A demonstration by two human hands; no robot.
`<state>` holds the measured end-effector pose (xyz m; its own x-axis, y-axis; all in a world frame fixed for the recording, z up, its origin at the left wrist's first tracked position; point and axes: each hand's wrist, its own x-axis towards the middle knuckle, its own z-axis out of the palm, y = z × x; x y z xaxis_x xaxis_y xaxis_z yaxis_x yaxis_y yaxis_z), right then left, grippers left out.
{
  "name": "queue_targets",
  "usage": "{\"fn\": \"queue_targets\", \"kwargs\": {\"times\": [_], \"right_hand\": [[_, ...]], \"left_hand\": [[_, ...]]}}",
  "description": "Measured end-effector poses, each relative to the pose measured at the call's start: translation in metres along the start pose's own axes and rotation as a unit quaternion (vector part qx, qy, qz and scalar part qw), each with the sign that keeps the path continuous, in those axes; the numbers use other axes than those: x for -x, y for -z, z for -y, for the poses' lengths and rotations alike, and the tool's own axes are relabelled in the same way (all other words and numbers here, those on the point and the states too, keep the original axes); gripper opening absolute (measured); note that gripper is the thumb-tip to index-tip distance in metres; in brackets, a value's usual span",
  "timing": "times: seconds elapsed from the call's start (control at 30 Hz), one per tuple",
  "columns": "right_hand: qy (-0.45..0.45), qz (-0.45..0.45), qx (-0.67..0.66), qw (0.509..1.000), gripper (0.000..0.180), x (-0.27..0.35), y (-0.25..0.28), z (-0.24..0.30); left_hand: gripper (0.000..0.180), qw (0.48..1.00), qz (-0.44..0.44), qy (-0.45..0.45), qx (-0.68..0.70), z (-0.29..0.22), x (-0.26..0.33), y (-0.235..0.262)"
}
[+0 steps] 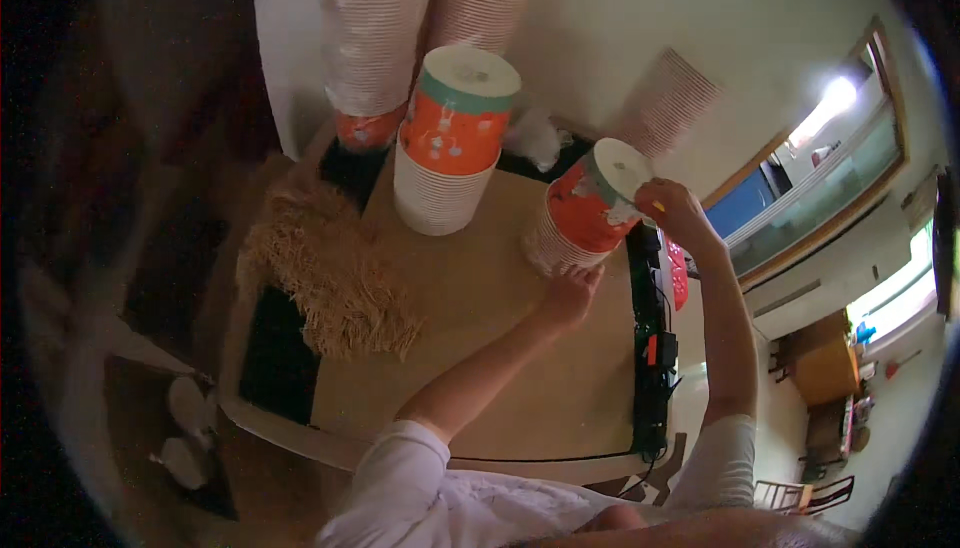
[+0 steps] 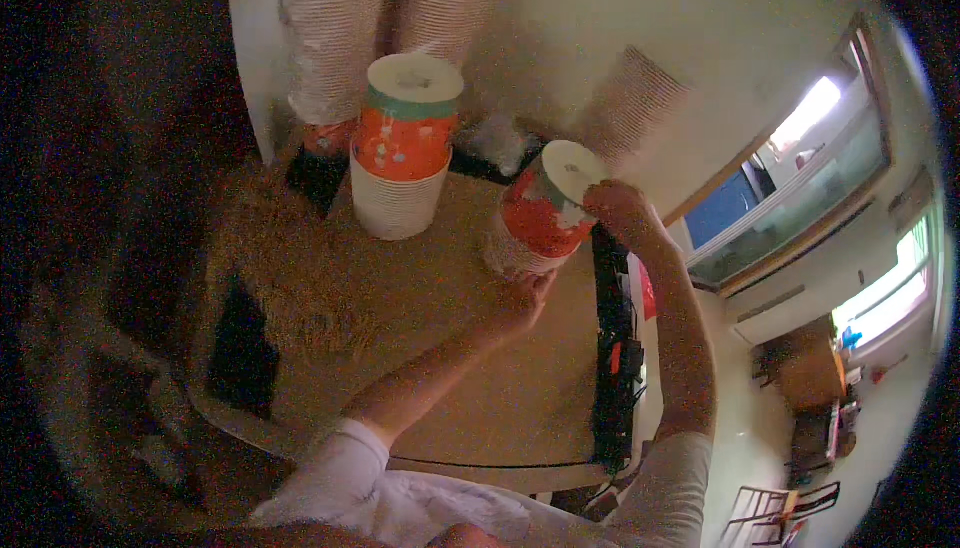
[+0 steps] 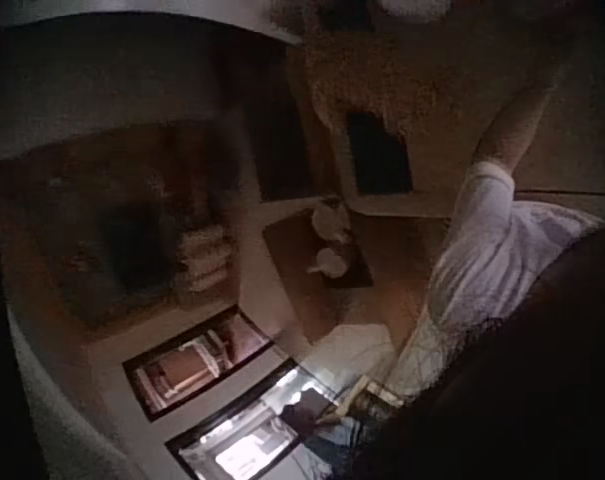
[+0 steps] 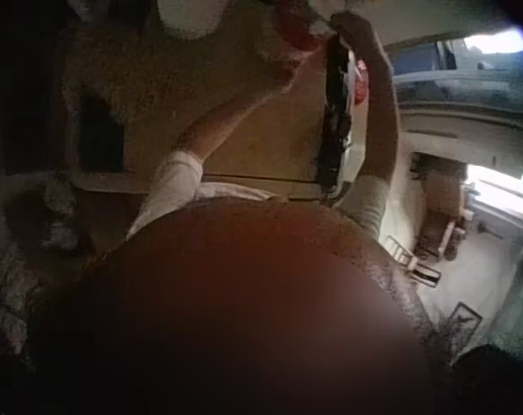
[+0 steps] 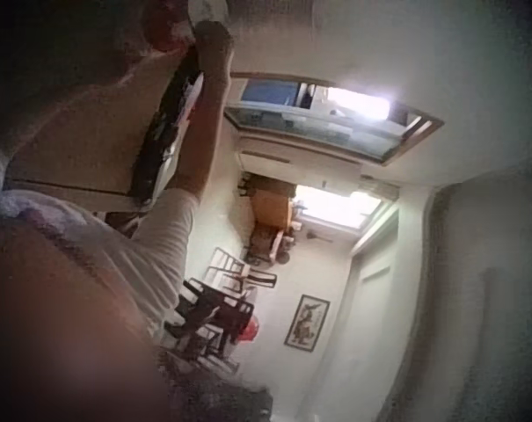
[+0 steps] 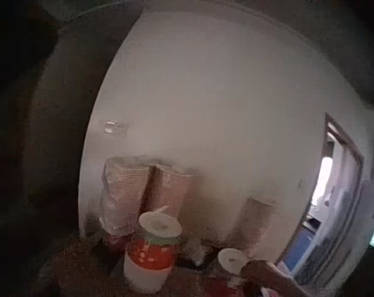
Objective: Manually attaching string handles to printed paper buckets at a workstation.
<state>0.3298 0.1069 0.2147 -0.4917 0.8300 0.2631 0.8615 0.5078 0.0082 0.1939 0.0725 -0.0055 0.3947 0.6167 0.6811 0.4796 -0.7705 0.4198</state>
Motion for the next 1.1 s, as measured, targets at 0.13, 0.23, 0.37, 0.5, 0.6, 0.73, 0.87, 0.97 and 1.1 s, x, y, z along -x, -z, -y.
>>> {"fn": "queue_targets", "kwargs": {"times": [0.13, 0.23, 0.37, 0.5, 0.6, 0.73, 0.87, 0.97, 1.1], "right_hand": [[-0.001, -0.006, -0.011, 1.0, 0.011, -0.005, 0.001, 0.011], [0.048, -0.031, 0.002, 0.998, 0.01, -0.001, -0.005, 0.001], [0.0, -0.037, -0.016, 0.999, 0.009, 0.001, -0.006, -0.001], [-0.003, -0.037, -0.011, 0.999, 0.007, 0.002, -0.011, -0.006], [0.02, -0.024, 0.019, 0.999, 0.007, 0.001, -0.008, -0.006], [0.004, -0.032, -0.018, 0.999, 0.007, -0.004, -0.015, -0.003], [-0.023, 0.001, 0.049, 0.999, 0.007, -0.004, -0.017, -0.004], [0.047, -0.03, -0.024, 0.998, 0.007, 0.004, -0.001, -0.003], [0.014, -0.178, -0.147, 0.973, 0.012, 0.019, -0.016, -0.008]], "left_hand": [[0.03, 0.999, -0.037, 0.003, -0.032, 0.007, 0.0, -0.004], [0.021, 0.995, 0.053, 0.065, -0.054, -0.004, -0.003, -0.006], [0.014, 0.993, 0.06, 0.048, -0.087, -0.022, -0.018, -0.008], [0.014, 0.991, 0.075, 0.037, -0.101, -0.045, -0.039, -0.022], [0.017, 0.984, 0.119, 0.043, -0.125, -0.045, -0.045, -0.052], [0.029, 0.961, 0.187, 0.033, -0.201, -0.022, -0.031, -0.074], [0.038, 0.979, 0.113, 0.125, -0.112, -0.015, -0.007, -0.068], [0.04, 0.985, 0.134, 0.037, -0.097, -0.005, 0.003, -0.043], [0.04, 0.988, 0.153, -0.036, -0.011, -0.013, 0.0, 0.007]]}}
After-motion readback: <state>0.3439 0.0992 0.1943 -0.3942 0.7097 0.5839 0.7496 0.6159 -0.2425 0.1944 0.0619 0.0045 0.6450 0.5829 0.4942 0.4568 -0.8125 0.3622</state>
